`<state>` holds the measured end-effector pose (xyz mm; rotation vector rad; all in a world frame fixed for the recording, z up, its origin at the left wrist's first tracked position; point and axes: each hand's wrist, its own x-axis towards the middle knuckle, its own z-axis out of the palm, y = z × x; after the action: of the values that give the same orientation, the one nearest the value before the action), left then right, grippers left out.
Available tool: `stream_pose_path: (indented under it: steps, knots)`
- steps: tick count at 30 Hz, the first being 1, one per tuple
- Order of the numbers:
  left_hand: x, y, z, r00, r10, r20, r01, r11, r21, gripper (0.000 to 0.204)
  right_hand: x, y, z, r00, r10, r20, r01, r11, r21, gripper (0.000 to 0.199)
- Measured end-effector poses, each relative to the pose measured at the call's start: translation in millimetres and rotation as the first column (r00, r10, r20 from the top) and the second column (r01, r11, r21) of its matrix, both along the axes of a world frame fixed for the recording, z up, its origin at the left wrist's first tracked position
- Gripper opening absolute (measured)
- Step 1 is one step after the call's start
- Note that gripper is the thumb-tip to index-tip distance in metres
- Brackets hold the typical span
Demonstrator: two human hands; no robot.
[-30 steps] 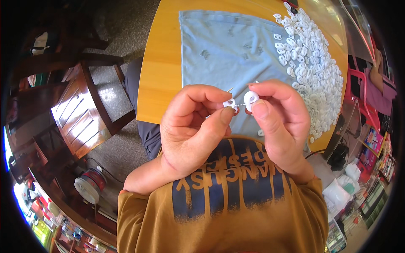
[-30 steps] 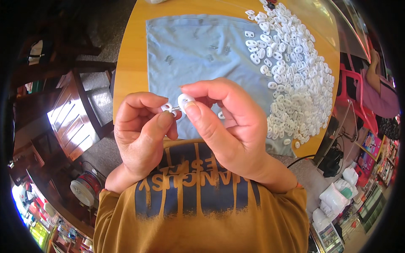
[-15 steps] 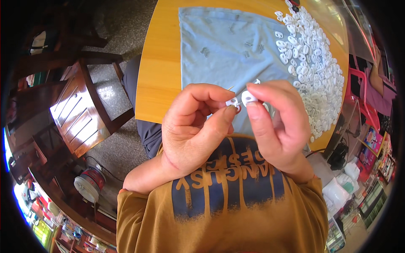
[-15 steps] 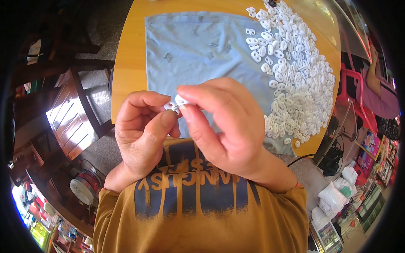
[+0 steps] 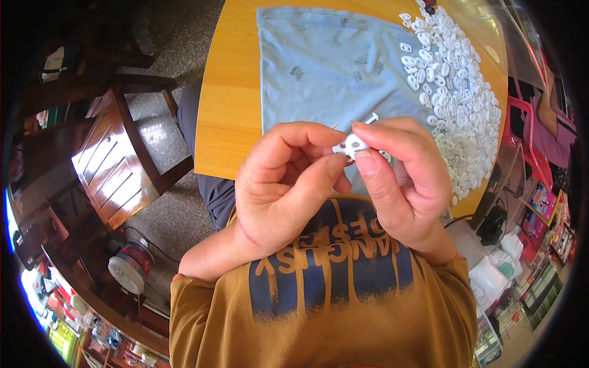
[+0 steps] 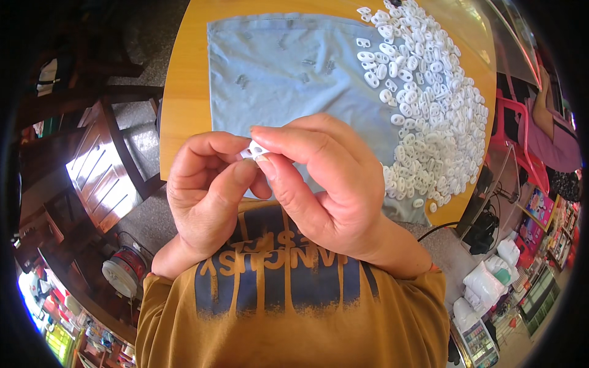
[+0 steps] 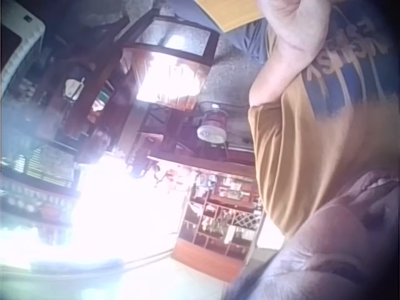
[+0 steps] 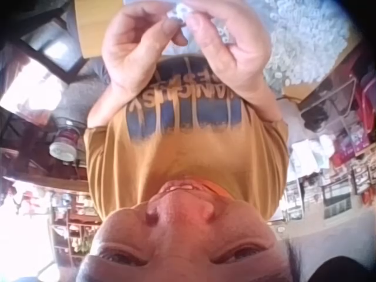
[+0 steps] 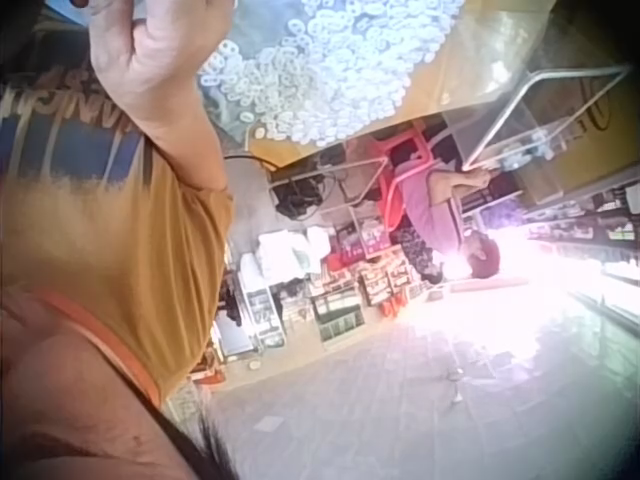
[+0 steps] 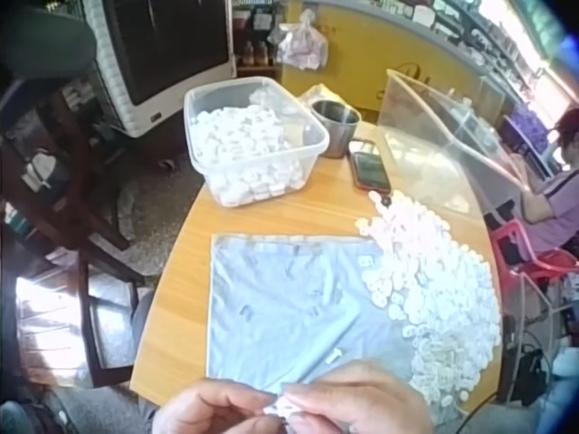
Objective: Assembling small white plastic components using a thin metal tool for alignment.
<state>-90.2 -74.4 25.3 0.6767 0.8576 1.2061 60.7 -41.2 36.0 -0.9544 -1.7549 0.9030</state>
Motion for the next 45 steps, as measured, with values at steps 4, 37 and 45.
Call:
stream_pose_path:
  steps: [4, 37, 45]
  knots:
    - [-3, 0, -5, 0.998, -0.062, 0.033, 0.06, 0.997, 0.051, 0.025, 2, -1, 1, 0.999, 0.004, -0.043, -0.007, 0.997, -0.074, 0.02]
    - [-5, 1, -9, 0.967, -0.08, 0.244, 0.067, 0.996, 0.059, 0.03, 4, 3, 6, 0.982, 0.172, 0.08, -0.175, 0.984, 0.03, 0.034]
    - [-1, 0, -8, 0.969, -0.05, 0.243, 0.048, 0.999, 0.016, 0.032, 3, 2, 2, 0.988, 0.152, -0.013, -0.152, 0.988, -0.023, 0.029]
